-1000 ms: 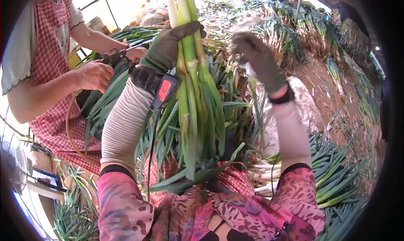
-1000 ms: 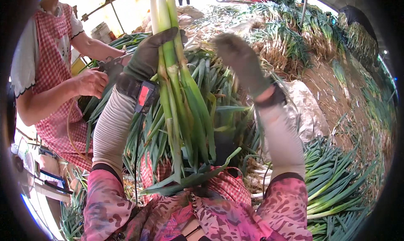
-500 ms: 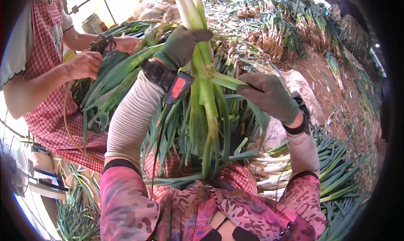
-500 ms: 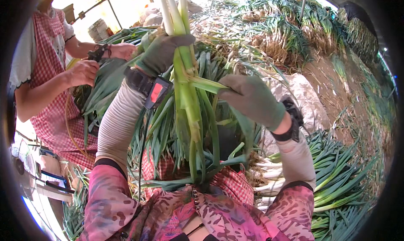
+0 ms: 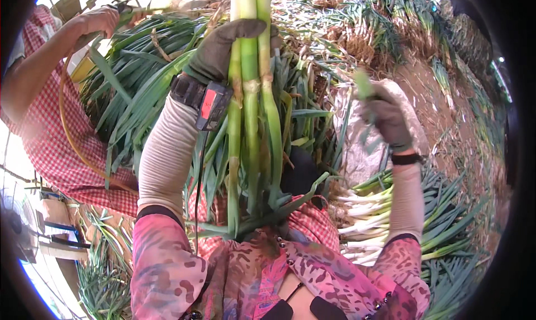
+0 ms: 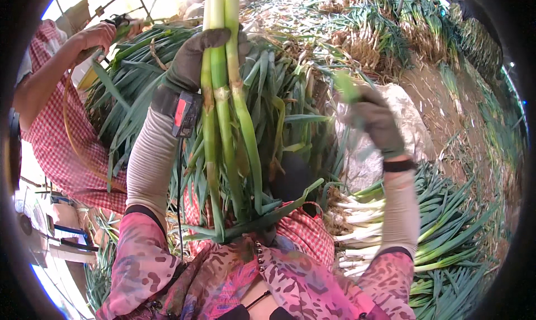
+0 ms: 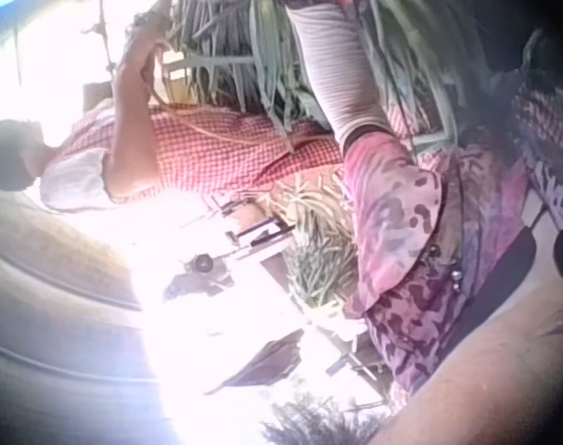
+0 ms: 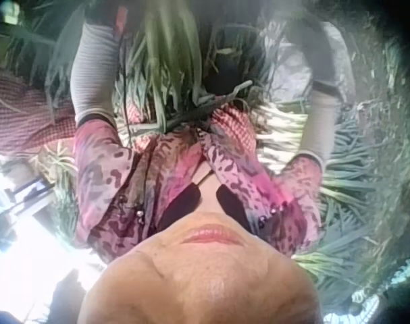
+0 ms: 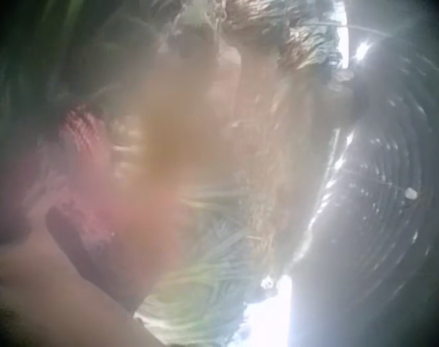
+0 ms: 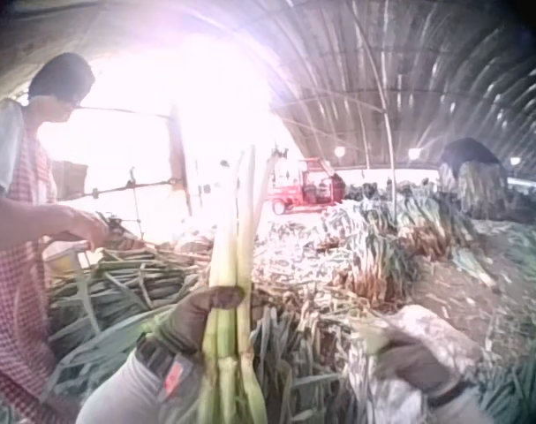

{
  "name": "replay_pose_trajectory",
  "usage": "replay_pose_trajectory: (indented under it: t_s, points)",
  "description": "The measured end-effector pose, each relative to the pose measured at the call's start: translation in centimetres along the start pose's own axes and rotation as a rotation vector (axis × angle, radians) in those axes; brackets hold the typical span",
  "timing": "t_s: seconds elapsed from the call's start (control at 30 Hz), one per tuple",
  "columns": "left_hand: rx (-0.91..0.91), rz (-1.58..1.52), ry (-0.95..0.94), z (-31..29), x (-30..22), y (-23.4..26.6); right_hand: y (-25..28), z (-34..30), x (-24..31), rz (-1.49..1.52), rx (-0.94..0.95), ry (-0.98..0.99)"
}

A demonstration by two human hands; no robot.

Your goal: The person pulls leeks from a pile, peels away the outer layers by hand, and trims the roots and green tops. The cleaned leeks are then placed into a separate pile on the ground.

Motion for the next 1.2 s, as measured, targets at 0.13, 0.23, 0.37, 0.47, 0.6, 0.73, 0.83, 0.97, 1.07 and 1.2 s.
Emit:
replay_pose_trajectory:
  t_s: [0.13, 0.23, 0.37, 0.47, 0.6, 0.73, 0.83, 0.97, 1.07, 1.2]
  points:
    - [0.09, 0.014, 0.024, 0.2, -0.3, -1.5, -11.2, 2.6, 1.8, 0.82, 0.078, -0.221]
    - [-0.03, -0.033, -0.136, 0.4, -1.0, -1.6, -16.6, 3.7, 4.1, 0.853, 0.177, -0.032]
    - [0.105, -0.018, -0.056, 0.1, -1.0, -1.0, -17.0, 3.7, 6.1, 0.734, 0.353, -0.137]
    - [0.102, 0.075, -0.063, 0.1, -0.5, 0.3, -16.7, 3.4, 6.0, 0.567, 0.406, -0.198]
    - [-0.048, 0.291, -0.059, 1.0, 0.9, 1.7, -15.7, 4.2, 6.1, 0.644, 0.499, -0.273]
    - [0.06, 0.228, -0.065, 0.3, -0.2, 1.4, -14.1, 3.1, 5.0, 0.479, 0.519, -0.254]
    - [0.061, 0.37, -0.286, -0.6, -1.1, 2.5, -11.4, 3.5, 5.3, 0.144, 0.274, -0.178]
    - [-0.244, 0.511, -0.261, -1.1, -1.8, 3.3, -11.0, 2.3, 6.1, -0.083, -0.174, 0.093]
    - [-0.197, 0.016, -0.01, -0.6, -1.1, 1.7, -12.8, 2.8, 8.8, -0.192, -0.257, 0.34]
    - [-0.181, 0.395, -0.226, -0.5, -0.9, 1.5, -17.3, 3.0, 8.4, -0.604, 0.117, 0.306]
Point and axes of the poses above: each hand's wrist, its own z-axis towards the middle knuckle, its own y-axis out of the back of the hand, x = y × z, the point moved 3 cm from there along z, towards the middle knuckle, and after that the axes turned 10 degrees about y, right-handed, at the moved point
